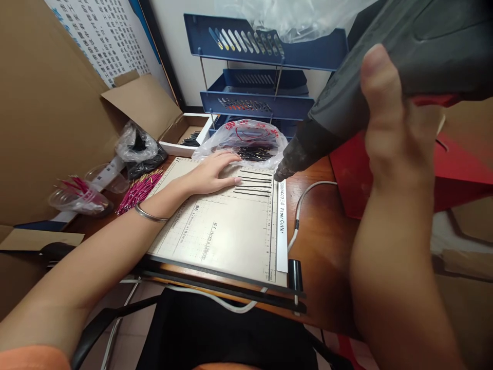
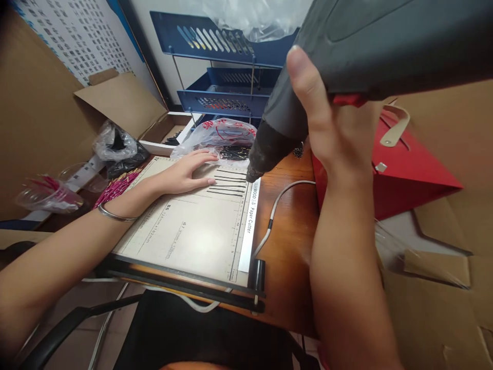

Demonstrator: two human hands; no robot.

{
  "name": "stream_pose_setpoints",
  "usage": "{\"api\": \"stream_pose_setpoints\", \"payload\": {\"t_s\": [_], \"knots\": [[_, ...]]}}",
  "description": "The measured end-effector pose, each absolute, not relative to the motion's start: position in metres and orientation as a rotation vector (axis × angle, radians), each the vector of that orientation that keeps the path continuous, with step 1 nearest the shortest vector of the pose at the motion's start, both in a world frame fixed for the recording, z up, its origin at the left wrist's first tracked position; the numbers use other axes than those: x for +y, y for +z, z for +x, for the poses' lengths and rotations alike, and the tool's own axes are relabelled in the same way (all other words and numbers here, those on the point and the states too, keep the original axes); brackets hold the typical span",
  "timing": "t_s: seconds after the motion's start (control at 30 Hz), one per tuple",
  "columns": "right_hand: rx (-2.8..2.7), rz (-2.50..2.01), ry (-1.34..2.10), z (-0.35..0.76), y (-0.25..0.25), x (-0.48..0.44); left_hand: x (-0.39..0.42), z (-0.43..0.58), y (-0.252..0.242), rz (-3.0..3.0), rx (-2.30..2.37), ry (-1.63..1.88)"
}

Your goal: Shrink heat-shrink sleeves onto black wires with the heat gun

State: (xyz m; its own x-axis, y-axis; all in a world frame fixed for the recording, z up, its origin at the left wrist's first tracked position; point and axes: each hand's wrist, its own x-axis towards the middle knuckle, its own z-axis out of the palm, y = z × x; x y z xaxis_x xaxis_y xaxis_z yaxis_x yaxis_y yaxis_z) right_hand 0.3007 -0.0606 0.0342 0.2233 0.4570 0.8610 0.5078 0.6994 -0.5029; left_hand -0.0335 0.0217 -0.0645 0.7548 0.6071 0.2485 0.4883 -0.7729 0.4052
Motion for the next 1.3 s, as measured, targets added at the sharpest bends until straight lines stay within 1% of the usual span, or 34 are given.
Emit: {"api": "stream_pose_setpoints", "payload": {"t_s": [0.17,0.4,0.57,0.8,0.97,1.3], "knots": [[-1.327,-1.034,-0.043,0.287,0.039,-0.07,0.021,-0.033,-0.064,2.64,0.841,0.545],[-1.366,-0.921,-0.024,0.291,0.032,-0.059,0.021,-0.032,-0.061,2.696,0.812,0.577],[-1.435,-1.036,-0.194,0.305,0.029,-0.05,0.021,-0.033,-0.059,2.756,0.734,0.558],[-1.235,-0.769,0.088,0.301,0.034,-0.05,0.017,-0.033,-0.055,2.796,0.66,0.468],[-1.325,-0.845,-0.014,0.299,0.035,-0.056,0.017,-0.034,-0.053,2.786,0.641,0.423],[-1.315,-0.846,0.026,0.296,0.035,-0.06,0.018,-0.033,-0.054,2.707,0.628,0.468]]}}
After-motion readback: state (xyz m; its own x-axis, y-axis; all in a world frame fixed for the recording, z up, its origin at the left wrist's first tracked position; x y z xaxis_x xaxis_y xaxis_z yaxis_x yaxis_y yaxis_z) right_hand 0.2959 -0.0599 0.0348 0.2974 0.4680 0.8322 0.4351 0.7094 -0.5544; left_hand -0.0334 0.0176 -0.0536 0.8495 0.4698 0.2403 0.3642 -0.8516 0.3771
